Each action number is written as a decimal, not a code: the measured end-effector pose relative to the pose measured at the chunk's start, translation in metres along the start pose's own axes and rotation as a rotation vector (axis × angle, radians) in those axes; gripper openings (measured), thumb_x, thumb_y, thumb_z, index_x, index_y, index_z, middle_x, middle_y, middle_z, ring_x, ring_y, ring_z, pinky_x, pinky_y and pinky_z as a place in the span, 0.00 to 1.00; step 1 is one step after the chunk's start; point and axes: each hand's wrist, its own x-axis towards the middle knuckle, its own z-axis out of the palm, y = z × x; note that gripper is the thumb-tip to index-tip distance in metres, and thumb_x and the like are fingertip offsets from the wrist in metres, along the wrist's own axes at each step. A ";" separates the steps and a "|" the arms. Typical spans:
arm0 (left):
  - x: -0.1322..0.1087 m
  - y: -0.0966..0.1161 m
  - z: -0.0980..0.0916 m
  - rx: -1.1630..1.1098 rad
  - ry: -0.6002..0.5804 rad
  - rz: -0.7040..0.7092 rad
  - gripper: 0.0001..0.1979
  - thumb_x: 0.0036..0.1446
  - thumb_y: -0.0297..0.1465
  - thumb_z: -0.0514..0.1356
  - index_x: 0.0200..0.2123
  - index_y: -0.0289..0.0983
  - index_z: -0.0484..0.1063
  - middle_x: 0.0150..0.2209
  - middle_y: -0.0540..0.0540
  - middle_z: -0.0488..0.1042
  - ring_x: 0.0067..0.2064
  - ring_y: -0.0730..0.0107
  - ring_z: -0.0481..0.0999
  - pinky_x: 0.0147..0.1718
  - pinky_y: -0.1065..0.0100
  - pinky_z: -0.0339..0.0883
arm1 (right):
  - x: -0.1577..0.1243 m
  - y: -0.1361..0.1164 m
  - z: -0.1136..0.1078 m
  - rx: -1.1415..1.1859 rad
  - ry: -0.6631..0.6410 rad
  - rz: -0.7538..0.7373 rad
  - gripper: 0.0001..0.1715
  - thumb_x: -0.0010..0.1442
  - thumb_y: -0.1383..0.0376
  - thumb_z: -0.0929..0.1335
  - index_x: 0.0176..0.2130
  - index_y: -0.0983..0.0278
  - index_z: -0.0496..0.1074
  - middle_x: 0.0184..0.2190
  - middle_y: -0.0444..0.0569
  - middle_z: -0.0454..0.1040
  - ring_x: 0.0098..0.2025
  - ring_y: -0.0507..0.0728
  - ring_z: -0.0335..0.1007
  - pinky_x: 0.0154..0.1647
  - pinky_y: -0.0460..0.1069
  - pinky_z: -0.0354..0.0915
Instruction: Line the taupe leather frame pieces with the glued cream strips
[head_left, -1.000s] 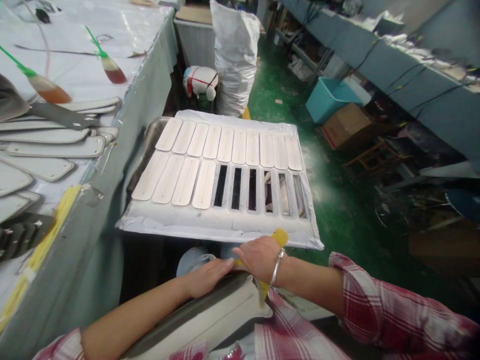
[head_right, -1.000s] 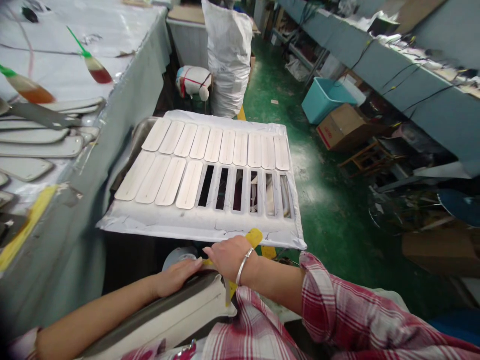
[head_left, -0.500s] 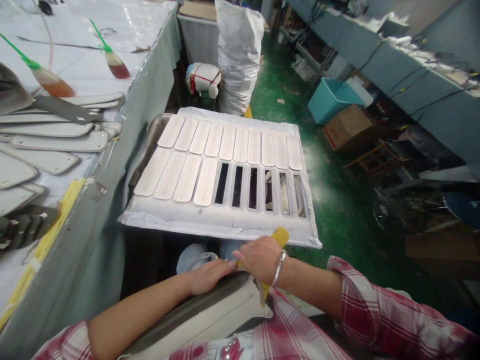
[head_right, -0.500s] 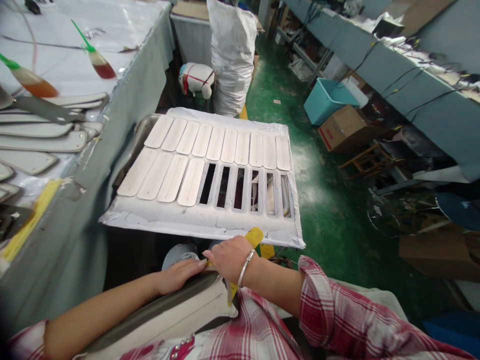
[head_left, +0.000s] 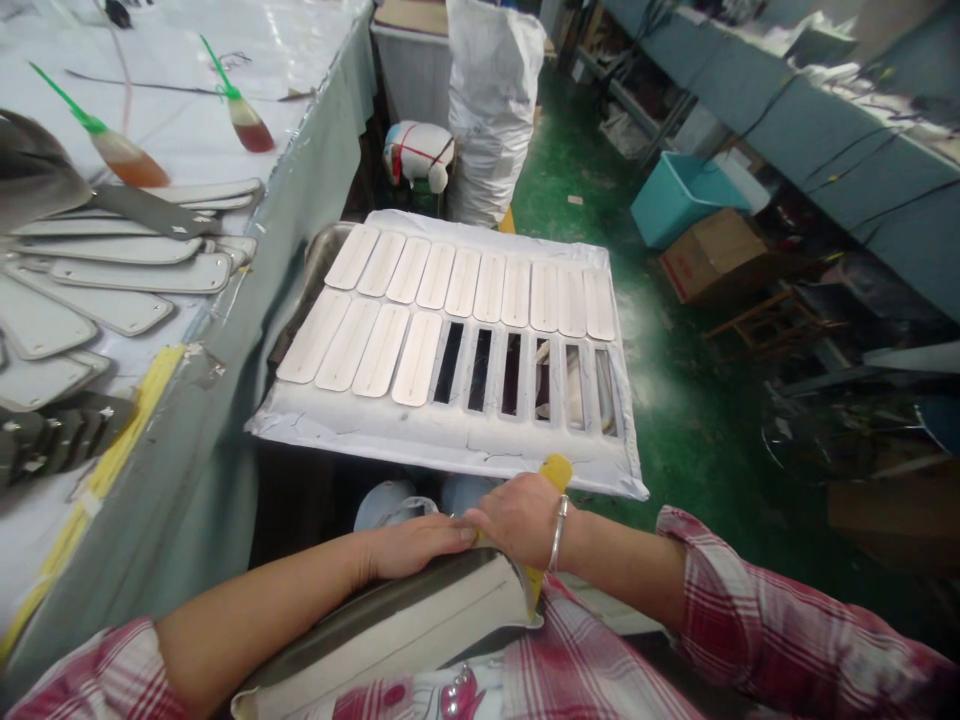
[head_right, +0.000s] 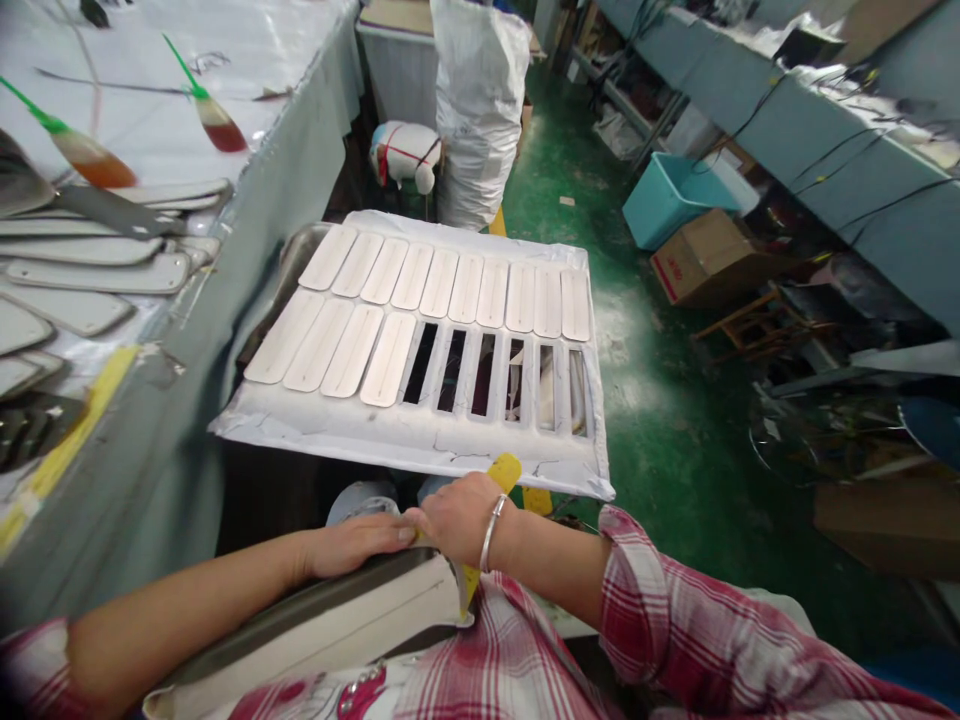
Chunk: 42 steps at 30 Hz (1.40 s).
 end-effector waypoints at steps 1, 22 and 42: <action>0.000 0.001 0.000 0.008 -0.007 0.000 0.22 0.64 0.46 0.46 0.44 0.33 0.67 0.42 0.47 0.67 0.45 0.61 0.65 0.48 0.70 0.56 | -0.001 0.000 0.000 0.008 -0.014 0.009 0.26 0.66 0.57 0.51 0.32 0.64 0.69 0.30 0.46 0.72 0.33 0.59 0.69 0.27 0.51 0.55; 0.020 0.039 0.029 0.436 0.063 -0.192 0.22 0.62 0.46 0.49 0.52 0.40 0.61 0.45 0.44 0.65 0.45 0.58 0.66 0.49 0.64 0.58 | -0.038 0.012 0.006 0.010 -0.049 -0.034 0.25 0.65 0.58 0.52 0.35 0.64 0.70 0.29 0.50 0.71 0.30 0.62 0.69 0.24 0.52 0.59; 0.014 0.054 0.054 0.660 0.309 -0.264 0.29 0.56 0.46 0.56 0.56 0.37 0.58 0.53 0.44 0.59 0.53 0.55 0.59 0.56 0.56 0.52 | -0.138 0.012 0.133 1.949 0.057 0.343 0.28 0.49 0.48 0.67 0.36 0.70 0.66 0.34 0.54 0.70 0.36 0.57 0.68 0.39 0.48 0.62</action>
